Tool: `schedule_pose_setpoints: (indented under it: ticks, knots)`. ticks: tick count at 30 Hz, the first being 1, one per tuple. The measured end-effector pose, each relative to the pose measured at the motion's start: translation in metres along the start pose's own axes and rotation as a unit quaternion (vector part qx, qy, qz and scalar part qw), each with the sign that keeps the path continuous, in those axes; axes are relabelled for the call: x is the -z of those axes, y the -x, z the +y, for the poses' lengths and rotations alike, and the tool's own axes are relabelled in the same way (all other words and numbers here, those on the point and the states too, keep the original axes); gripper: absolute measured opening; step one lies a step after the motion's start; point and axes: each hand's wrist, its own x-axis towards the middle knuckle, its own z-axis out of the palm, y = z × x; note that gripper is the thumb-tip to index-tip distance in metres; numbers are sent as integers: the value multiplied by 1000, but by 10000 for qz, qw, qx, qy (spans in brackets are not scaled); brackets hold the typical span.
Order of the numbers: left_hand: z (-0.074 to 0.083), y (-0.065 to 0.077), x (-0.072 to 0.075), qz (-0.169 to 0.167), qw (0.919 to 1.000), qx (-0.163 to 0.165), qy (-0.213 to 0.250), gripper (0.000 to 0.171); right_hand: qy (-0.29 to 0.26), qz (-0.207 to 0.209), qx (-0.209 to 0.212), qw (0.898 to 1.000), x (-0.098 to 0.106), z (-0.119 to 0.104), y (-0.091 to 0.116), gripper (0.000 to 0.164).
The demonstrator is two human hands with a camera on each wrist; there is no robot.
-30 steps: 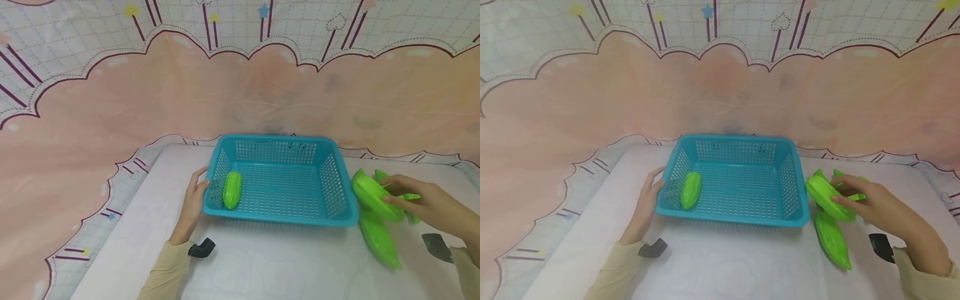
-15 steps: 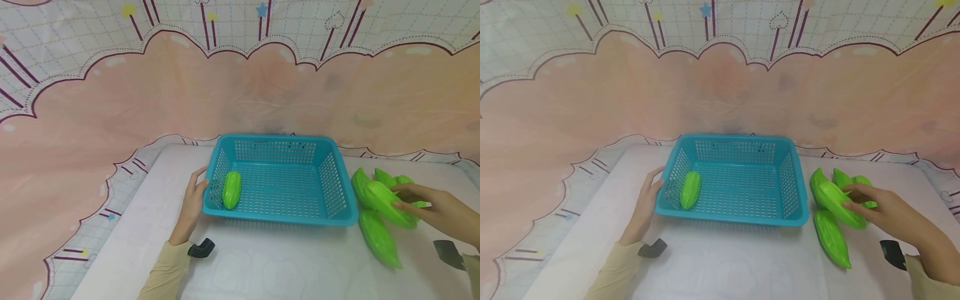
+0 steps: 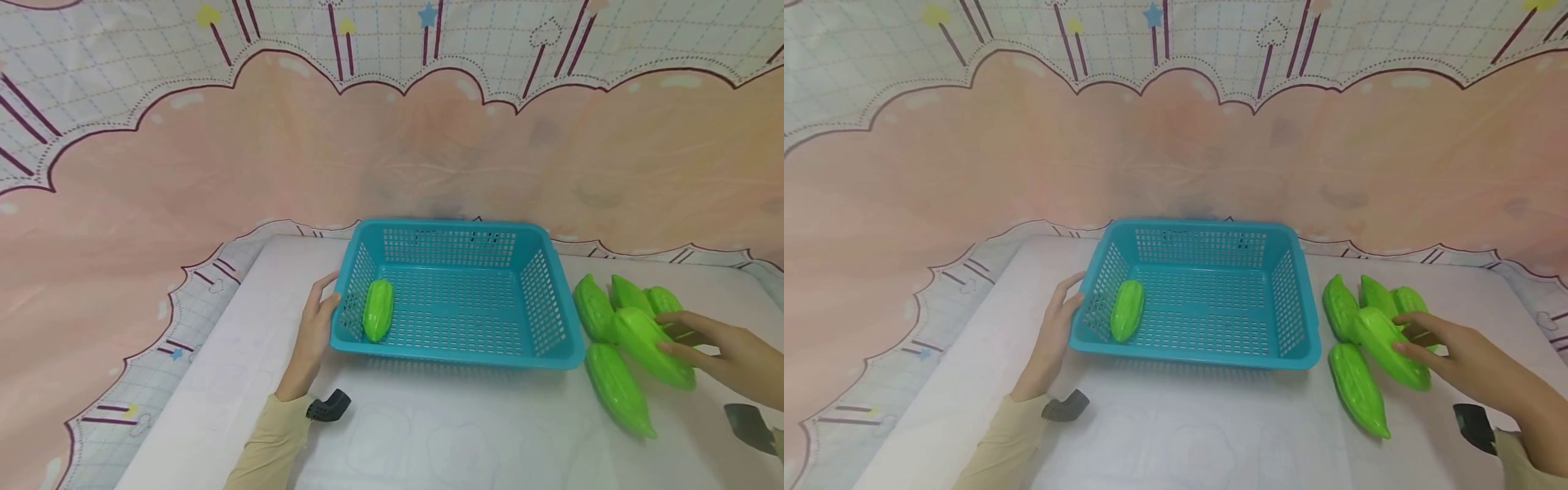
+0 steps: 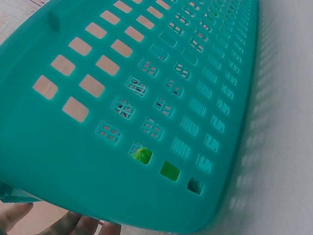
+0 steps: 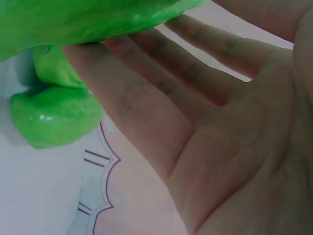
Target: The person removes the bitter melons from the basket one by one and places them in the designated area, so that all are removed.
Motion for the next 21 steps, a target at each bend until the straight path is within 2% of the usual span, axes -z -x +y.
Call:
schedule_pose_setpoints:
  ticks: [7, 21]
  knots:
    - [-1, 1, 0, 5, 10000, 11, -69, 46, -55, -29, -58, 10000, -3, 8, 7, 50]
    - [1, 1, 0, -32, 10000, 10, -20, 46, 32, -585, -594, 9965, -10, 21, 12, 61]
